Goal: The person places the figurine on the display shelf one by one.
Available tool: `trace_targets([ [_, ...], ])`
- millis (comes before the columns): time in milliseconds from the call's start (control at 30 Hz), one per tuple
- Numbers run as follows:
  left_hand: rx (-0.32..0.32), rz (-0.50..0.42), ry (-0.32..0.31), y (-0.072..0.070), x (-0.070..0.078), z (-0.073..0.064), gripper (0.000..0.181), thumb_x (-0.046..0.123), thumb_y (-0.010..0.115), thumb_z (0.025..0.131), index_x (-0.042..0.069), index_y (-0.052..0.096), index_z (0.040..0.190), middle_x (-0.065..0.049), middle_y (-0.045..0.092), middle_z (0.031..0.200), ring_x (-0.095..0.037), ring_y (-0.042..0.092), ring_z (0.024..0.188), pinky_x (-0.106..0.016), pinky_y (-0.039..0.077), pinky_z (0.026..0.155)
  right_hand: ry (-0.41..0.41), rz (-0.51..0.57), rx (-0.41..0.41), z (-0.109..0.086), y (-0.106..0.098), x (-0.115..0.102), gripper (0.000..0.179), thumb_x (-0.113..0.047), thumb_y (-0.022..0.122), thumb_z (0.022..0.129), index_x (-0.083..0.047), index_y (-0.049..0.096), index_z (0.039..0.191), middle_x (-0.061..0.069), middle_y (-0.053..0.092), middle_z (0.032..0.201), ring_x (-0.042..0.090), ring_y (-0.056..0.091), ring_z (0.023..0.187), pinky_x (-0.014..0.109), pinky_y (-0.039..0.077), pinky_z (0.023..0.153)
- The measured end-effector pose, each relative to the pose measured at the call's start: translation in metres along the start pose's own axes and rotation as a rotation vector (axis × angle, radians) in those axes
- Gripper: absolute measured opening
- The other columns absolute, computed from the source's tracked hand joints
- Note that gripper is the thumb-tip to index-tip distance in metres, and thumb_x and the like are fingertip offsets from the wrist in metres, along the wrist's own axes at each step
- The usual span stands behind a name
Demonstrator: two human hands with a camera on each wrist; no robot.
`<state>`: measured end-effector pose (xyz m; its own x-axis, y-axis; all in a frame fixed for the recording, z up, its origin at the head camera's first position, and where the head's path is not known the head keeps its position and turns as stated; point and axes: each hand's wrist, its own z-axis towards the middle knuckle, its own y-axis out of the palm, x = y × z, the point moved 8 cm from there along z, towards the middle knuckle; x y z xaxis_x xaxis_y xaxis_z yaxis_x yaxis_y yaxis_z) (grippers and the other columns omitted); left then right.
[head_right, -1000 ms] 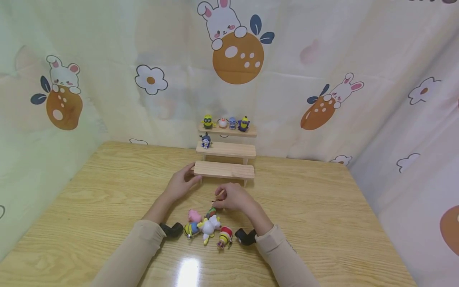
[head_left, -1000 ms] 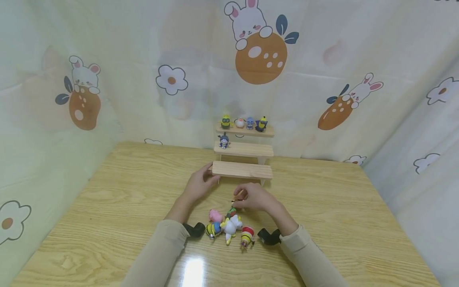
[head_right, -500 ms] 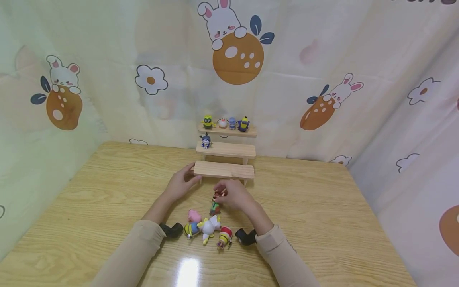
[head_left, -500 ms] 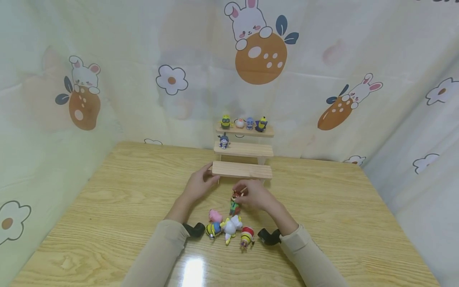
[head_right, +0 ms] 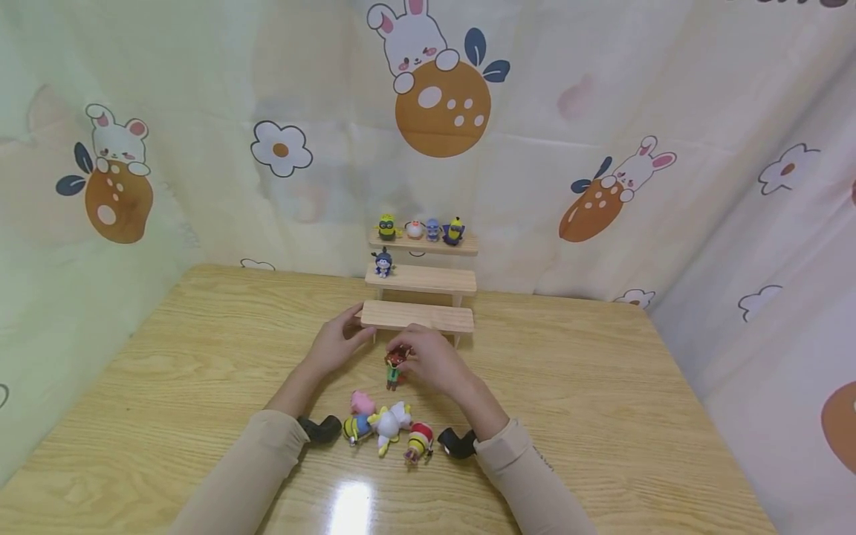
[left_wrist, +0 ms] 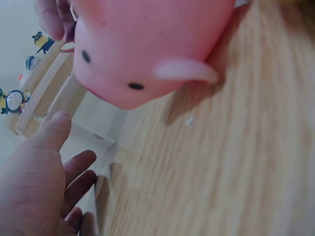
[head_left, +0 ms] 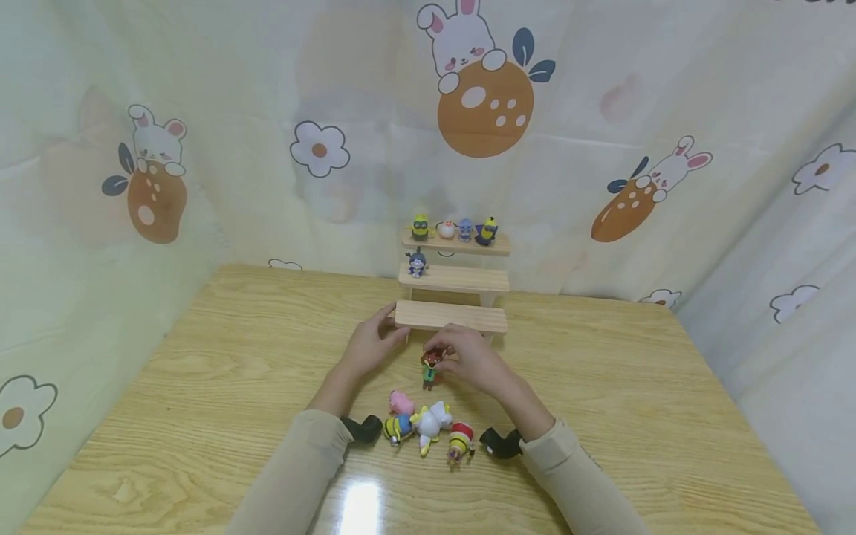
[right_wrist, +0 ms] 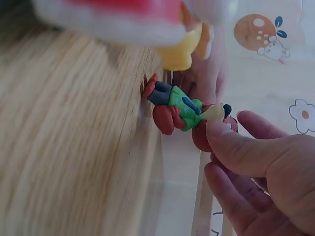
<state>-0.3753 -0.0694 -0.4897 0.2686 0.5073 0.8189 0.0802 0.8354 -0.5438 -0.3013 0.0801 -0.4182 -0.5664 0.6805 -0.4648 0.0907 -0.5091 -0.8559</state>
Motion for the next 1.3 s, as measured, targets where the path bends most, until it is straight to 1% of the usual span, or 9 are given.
trace_targets([
  [267, -0.003, -0.006, -0.004, 0.0, 0.001, 0.0, 0.066, 0.045, 0.061, 0.081, 0.02, 0.037, 0.138, -0.004, 0.064, 0.112, -0.021, 0.054, 0.113, -0.041, 0.036, 0.103, -0.057, -0.077, 0.025, 0.0, -0.003, -0.01, 0.038, -0.001, 0.073, 0.069, -0.015, 0.065, 0.104, -0.006, 0.062, 0.095, 0.005, 0.059, 0.085, 0.018, 0.05, 0.075],
  [433, -0.008, -0.016, 0.007, 0.0, 0.003, 0.0, 0.067, 0.044, 0.061, 0.082, 0.019, 0.036, 0.138, -0.004, 0.064, 0.112, -0.021, 0.054, 0.113, -0.043, 0.035, 0.103, -0.084, -0.146, 0.054, -0.001, -0.006, -0.017, 0.045, 0.0, 0.074, 0.068, -0.014, 0.063, 0.11, -0.003, 0.063, 0.096, 0.01, 0.06, 0.087, 0.023, 0.051, 0.078],
  [500, -0.009, -0.012, 0.01, 0.0, 0.003, 0.0, 0.066, 0.044, 0.061, 0.082, 0.019, 0.036, 0.138, -0.003, 0.064, 0.112, -0.021, 0.053, 0.113, -0.044, 0.035, 0.103, -0.091, -0.161, 0.055, -0.001, -0.006, -0.02, 0.044, -0.002, 0.073, 0.07, -0.013, 0.063, 0.111, -0.003, 0.062, 0.097, 0.011, 0.06, 0.089, 0.024, 0.051, 0.08],
  [667, -0.004, -0.007, 0.014, -0.001, 0.003, -0.001, 0.066, 0.044, 0.061, 0.082, 0.019, 0.037, 0.138, -0.004, 0.064, 0.111, -0.023, 0.053, 0.113, -0.045, 0.035, 0.102, -0.115, -0.162, 0.033, -0.002, -0.003, -0.025, 0.034, -0.007, 0.071, 0.075, -0.013, 0.065, 0.108, -0.004, 0.06, 0.095, 0.008, 0.058, 0.086, 0.021, 0.05, 0.076],
  [733, -0.002, -0.006, 0.014, -0.001, 0.003, -0.001, 0.067, 0.044, 0.061, 0.082, 0.018, 0.037, 0.138, -0.005, 0.064, 0.111, -0.024, 0.053, 0.114, -0.045, 0.035, 0.102, -0.118, -0.164, 0.023, -0.003, -0.003, -0.025, 0.033, -0.008, 0.07, 0.076, -0.014, 0.065, 0.108, -0.004, 0.06, 0.094, 0.007, 0.058, 0.085, 0.02, 0.05, 0.076],
  [833, 0.002, -0.004, 0.012, -0.001, 0.003, -0.002, 0.067, 0.044, 0.061, 0.082, 0.017, 0.037, 0.138, -0.004, 0.064, 0.111, -0.024, 0.052, 0.114, -0.045, 0.035, 0.103, -0.091, -0.152, 0.006, -0.004, -0.002, -0.024, 0.033, -0.01, 0.071, 0.077, -0.015, 0.064, 0.109, -0.005, 0.06, 0.096, 0.007, 0.058, 0.087, 0.022, 0.05, 0.077],
  [1033, 0.005, -0.019, 0.02, -0.001, 0.003, -0.001, 0.066, 0.042, 0.062, 0.082, 0.015, 0.037, 0.138, -0.004, 0.065, 0.11, -0.021, 0.054, 0.112, -0.043, 0.036, 0.102, 0.036, -0.151, -0.006, -0.004, 0.0, -0.021, 0.038, -0.021, 0.073, 0.074, -0.018, 0.061, 0.111, -0.004, 0.058, 0.102, 0.011, 0.057, 0.089, 0.029, 0.049, 0.081],
  [1133, 0.003, -0.027, 0.018, -0.001, 0.003, -0.001, 0.067, 0.042, 0.062, 0.082, 0.015, 0.037, 0.138, -0.004, 0.065, 0.11, -0.021, 0.054, 0.112, -0.042, 0.036, 0.102, 0.07, -0.166, 0.008, -0.004, 0.001, -0.021, 0.039, -0.02, 0.074, 0.074, -0.017, 0.06, 0.111, -0.001, 0.058, 0.103, 0.014, 0.059, 0.09, 0.03, 0.05, 0.08],
  [1300, -0.001, -0.025, 0.023, -0.001, 0.003, -0.001, 0.068, 0.042, 0.061, 0.082, 0.013, 0.036, 0.138, -0.004, 0.065, 0.11, -0.022, 0.054, 0.112, -0.043, 0.036, 0.102, 0.115, -0.164, 0.028, -0.004, 0.001, -0.019, 0.041, -0.019, 0.074, 0.074, -0.015, 0.059, 0.111, 0.0, 0.059, 0.107, 0.018, 0.059, 0.096, 0.031, 0.05, 0.083],
])
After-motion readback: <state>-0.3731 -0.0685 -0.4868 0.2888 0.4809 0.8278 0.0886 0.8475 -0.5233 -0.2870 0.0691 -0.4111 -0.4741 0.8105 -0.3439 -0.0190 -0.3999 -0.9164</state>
